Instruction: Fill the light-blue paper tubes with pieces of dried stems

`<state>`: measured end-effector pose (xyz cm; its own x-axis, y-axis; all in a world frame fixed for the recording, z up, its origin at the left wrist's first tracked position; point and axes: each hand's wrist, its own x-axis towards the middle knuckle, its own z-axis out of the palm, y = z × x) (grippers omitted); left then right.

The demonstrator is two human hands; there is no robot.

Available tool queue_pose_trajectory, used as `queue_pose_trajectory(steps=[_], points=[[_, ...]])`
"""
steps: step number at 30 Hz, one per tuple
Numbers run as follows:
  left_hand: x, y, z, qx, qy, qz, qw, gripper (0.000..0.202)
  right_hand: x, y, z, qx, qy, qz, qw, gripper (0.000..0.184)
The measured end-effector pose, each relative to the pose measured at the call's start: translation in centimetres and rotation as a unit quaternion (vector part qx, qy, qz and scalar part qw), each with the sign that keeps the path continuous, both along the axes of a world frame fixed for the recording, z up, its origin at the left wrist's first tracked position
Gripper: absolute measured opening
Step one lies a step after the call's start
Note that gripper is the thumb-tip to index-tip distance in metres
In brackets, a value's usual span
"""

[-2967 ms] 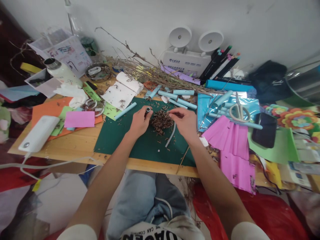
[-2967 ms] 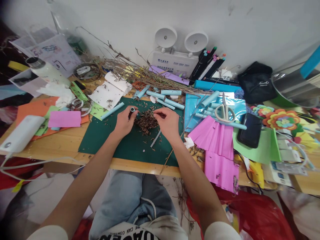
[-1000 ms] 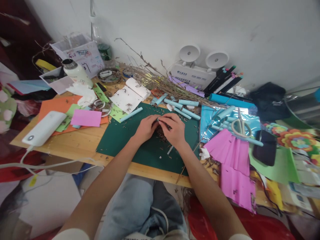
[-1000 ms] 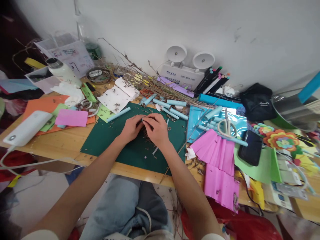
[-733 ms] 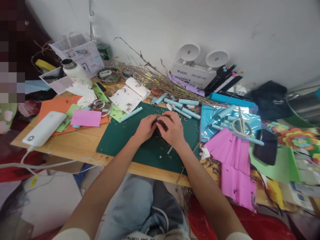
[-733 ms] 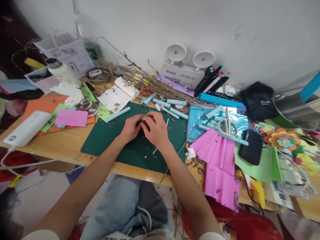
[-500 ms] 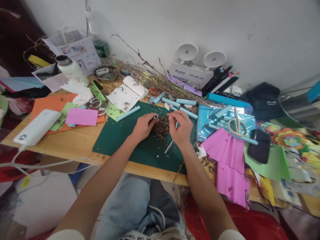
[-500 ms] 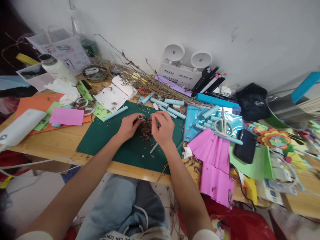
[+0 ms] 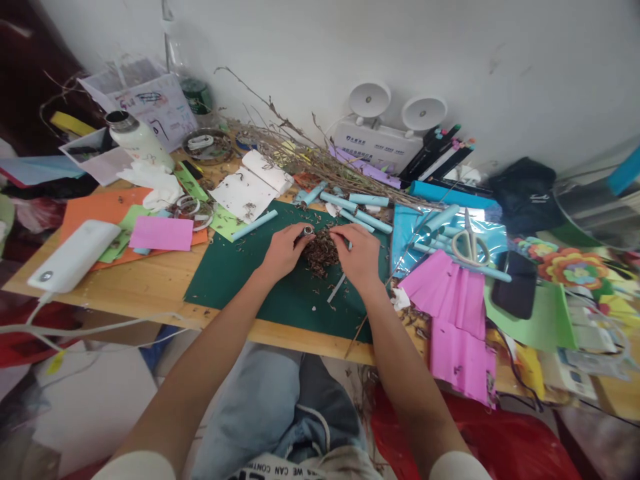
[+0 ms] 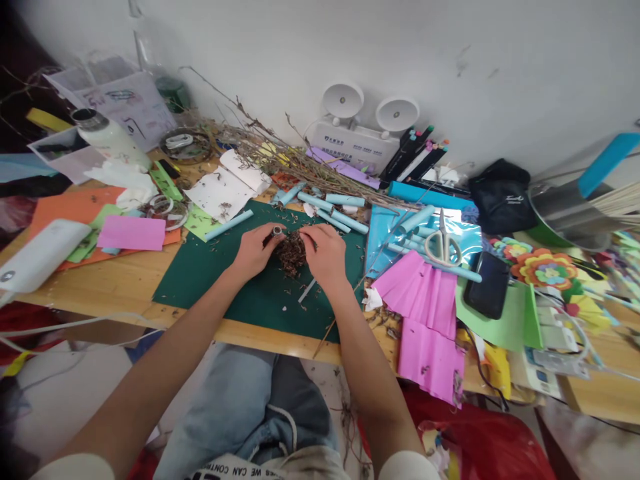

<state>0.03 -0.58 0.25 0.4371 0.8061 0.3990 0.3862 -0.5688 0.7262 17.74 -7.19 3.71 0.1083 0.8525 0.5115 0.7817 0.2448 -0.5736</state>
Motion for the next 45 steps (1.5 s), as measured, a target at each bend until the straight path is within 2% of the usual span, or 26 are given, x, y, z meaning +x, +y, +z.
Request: queue_pose_trajectory(steps=[3,6,10,15,20,25,30,37,42,45], points=[[-0.1,0.0,-0.1,0.006,0.007,-0.01,1.0,0.024,-0.8,-0.2,0.7,0.029,0.088,0.008,0.996,0.014],[-0.2,0.0,-0.4,0.017,0.003,-0.023,1.0,0.024,-2.2,-0.2,1.4,0.049,0.118,0.015,0.992,0.013],[-0.3,0.0,-0.5,0.022,-0.016,-0.031,0.999,0.025,-3.5,0.3,1.5,0.074,0.086,0.023,0.993,0.013],[-0.3,0.0,-0.4,0.028,0.003,-0.029,0.999,0.024,-3.6,0.7,0.5,0.08,0.033,0.037,0.996,0.016],[-0.4,0.1,-0.6,0.038,0.005,-0.033,0.999,0.023,-3.6,0.6,0.1,0.056,-0.025,0.038,0.997,0.014],[-0.4,0.0,-0.4,0.031,0.015,-0.034,0.999,0.022,-3.6,0.5,0.1,0.005,0.0,0.033,0.999,0.017],[-0.2,-0.1,-0.1,0.02,0.02,-0.03,0.999,0.02,-3.5,0.4,-0.1,0.016,0.017,0.034,0.999,0.021],[-0.3,-0.1,-0.1,0.018,0.015,-0.027,0.999,0.024,-3.4,0.3,0.1,0.017,-0.013,0.049,0.999,0.025],[-0.3,-0.1,0.0,0.015,0.012,-0.033,0.999,0.024,-3.4,0.2,-0.1,0.002,0.007,0.034,0.999,0.031],[-0.3,-0.1,-0.1,0.013,-0.001,-0.038,0.999,0.024,-3.3,0.1,-0.1,0.003,0.0,0.045,0.999,0.024]])
